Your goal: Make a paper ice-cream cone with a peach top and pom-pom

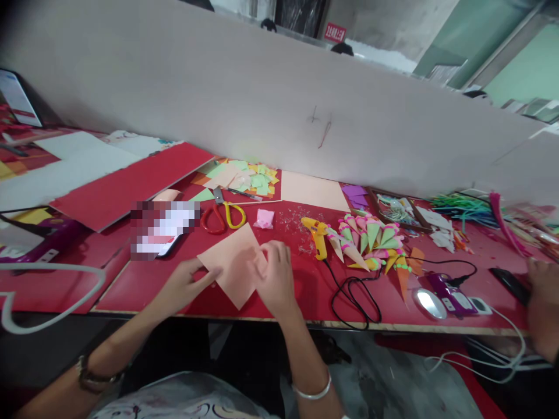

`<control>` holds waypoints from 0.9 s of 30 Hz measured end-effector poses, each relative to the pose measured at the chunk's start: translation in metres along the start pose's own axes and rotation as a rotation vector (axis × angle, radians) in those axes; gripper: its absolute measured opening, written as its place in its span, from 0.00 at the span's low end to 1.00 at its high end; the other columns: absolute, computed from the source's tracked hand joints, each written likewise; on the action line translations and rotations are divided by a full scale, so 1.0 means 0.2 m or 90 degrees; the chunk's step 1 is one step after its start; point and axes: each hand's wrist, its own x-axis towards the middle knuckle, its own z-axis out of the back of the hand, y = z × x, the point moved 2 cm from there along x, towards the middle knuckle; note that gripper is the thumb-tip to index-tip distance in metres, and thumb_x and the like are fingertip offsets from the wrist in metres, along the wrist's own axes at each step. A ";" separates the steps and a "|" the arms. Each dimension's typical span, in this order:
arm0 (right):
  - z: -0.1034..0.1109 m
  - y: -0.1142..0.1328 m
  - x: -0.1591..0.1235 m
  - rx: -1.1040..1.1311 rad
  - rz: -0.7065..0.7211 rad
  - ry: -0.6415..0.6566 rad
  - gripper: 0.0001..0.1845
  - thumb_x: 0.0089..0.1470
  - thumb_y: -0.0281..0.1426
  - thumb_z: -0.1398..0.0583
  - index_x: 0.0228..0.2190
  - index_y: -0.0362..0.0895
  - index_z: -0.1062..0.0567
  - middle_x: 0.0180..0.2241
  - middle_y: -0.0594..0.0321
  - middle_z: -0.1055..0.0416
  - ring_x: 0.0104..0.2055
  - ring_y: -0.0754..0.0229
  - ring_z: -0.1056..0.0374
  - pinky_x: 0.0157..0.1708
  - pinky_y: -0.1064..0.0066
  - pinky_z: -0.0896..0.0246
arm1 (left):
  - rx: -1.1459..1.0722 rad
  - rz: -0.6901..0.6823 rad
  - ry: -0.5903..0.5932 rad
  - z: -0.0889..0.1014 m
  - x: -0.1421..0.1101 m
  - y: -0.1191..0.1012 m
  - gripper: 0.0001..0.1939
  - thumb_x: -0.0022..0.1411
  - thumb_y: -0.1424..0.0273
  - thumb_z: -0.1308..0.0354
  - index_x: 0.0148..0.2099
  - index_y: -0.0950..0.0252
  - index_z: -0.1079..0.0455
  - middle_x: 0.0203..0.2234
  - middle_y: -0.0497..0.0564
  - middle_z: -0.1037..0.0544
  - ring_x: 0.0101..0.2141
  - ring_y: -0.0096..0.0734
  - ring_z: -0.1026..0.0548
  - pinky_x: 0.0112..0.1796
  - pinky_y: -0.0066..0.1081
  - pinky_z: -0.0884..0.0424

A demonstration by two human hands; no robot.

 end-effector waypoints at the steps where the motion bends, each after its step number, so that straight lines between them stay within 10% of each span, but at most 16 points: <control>1: -0.01 0.04 -0.01 0.036 0.019 0.048 0.11 0.47 0.33 0.44 0.34 0.44 0.38 0.37 0.57 0.38 0.41 0.57 0.41 0.40 0.65 0.44 | -0.007 -0.024 0.005 0.00 0.00 -0.02 0.13 0.56 0.64 0.50 0.34 0.69 0.31 0.28 0.51 0.24 0.33 0.34 0.27 0.34 0.29 0.32; 6: -0.06 0.19 -0.05 0.162 -0.003 0.252 0.21 0.40 0.35 0.38 0.35 0.45 0.41 0.34 0.63 0.40 0.34 0.62 0.40 0.33 0.71 0.41 | -0.103 -0.147 0.057 -0.03 -0.01 -0.07 0.12 0.57 0.65 0.51 0.38 0.67 0.32 0.36 0.53 0.26 0.37 0.34 0.29 0.39 0.31 0.34; 27: -0.05 0.20 0.03 0.297 0.073 0.326 0.16 0.43 0.41 0.39 0.30 0.43 0.35 0.32 0.63 0.37 0.34 0.63 0.40 0.35 0.71 0.42 | -0.219 -0.202 0.090 0.00 0.02 -0.04 0.16 0.52 0.58 0.46 0.30 0.68 0.34 0.28 0.49 0.32 0.31 0.29 0.32 0.33 0.29 0.35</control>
